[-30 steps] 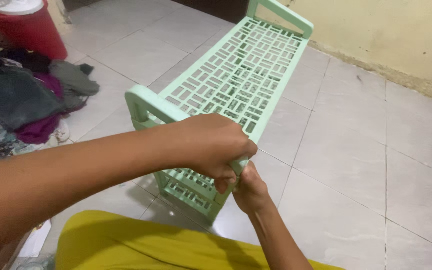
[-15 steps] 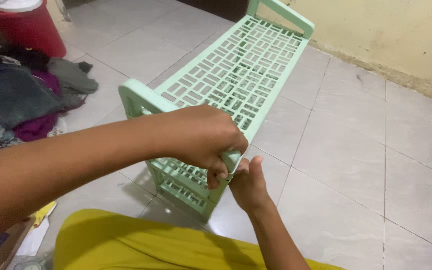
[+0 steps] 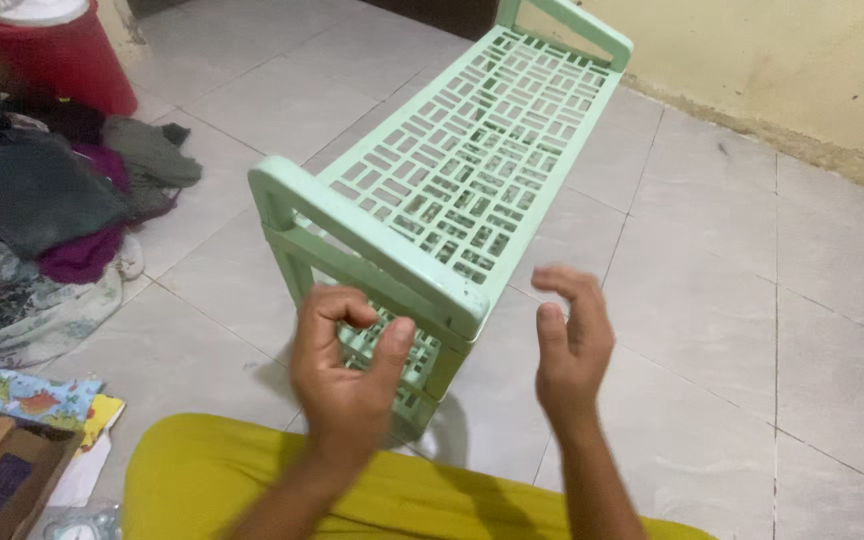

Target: The person disassembles a light green plastic two-tier rack by hand. They remove the side handles, then detach the top shelf, and finally pull out the vertical support legs, leaving the components separated on the floor.

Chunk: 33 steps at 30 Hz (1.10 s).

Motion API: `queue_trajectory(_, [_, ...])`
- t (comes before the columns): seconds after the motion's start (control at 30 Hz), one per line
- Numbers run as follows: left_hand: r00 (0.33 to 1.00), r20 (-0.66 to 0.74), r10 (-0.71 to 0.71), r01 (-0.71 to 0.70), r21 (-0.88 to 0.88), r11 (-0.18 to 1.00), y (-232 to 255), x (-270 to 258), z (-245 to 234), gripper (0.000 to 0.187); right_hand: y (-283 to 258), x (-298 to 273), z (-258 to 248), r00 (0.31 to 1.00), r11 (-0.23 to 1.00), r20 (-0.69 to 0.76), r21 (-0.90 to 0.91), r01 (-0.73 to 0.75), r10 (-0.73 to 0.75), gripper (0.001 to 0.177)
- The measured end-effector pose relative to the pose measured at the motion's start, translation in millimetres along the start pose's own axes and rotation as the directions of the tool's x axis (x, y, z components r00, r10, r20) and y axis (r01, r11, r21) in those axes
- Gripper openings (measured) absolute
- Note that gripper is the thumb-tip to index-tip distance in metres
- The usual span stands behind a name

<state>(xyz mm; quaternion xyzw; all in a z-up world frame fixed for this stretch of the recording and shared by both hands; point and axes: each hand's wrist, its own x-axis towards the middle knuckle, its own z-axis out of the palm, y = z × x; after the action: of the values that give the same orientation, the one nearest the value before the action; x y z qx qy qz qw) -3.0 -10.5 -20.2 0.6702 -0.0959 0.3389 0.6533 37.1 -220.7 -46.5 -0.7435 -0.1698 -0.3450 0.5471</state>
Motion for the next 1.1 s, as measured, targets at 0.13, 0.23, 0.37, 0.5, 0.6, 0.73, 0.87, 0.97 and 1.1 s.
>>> queue_trajectory(0.13, [0.907,0.027,-0.419,0.398,-0.374,0.838,-44.2,-44.6,38.2,0.042,-28.1,30.8,-14.9,0.901,0.983,0.405,-0.026,0.181,-0.155,0.046])
queue_trajectory(0.23, [0.882,0.180,-0.436,0.465,-0.488,0.739,-59.5,-54.5,53.0,0.049,-42.6,51.4,-11.4,0.767,0.991,0.632,0.005,0.134,-0.107,0.056])
queue_trajectory(0.37, [0.846,0.307,-0.435,0.533,-0.507,0.677,-74.4,-47.1,65.3,0.046,-49.4,64.0,-5.2,0.651,0.993,0.757,-0.021,0.117,-0.060,0.067])
queue_trajectory(0.5, [0.851,0.368,-0.374,0.514,-0.445,0.733,-81.1,-36.1,64.8,0.043,-53.1,67.7,-1.4,0.635,0.985,0.771,-0.065,0.158,-0.051,0.078])
queue_trajectory(0.6, [0.837,0.469,-0.281,0.488,-0.409,0.771,-82.4,-27.0,54.7,0.048,-64.0,71.5,9.0,0.681,0.975,0.732,-0.136,0.174,-0.019,0.077])
queue_trajectory(0.73, [0.772,0.578,-0.265,0.612,-0.561,0.557,-87.7,-22.6,61.4,0.064,-93.0,87.4,17.7,0.641,0.906,0.740,-0.392,0.162,0.206,0.072])
queue_trajectory(0.87, [0.797,0.534,-0.281,0.564,-0.495,0.661,-95.0,-29.4,66.2,0.082,-124.5,107.9,29.8,0.518,0.709,0.712,-0.657,0.255,0.473,0.067])
queue_trajectory(0.97, [0.789,0.560,-0.253,0.579,-0.542,0.609,-97.8,-31.6,62.8,0.091,-140.0,120.6,36.3,0.434,0.656,0.693,-0.708,0.260,0.576,0.060])
queue_trajectory(1.1, [0.776,0.602,-0.188,0.546,-0.493,0.677,-98.5,-26.9,57.7,0.089,-151.9,123.8,46.7,0.326,0.569,0.670,-0.740,0.358,0.667,0.052])
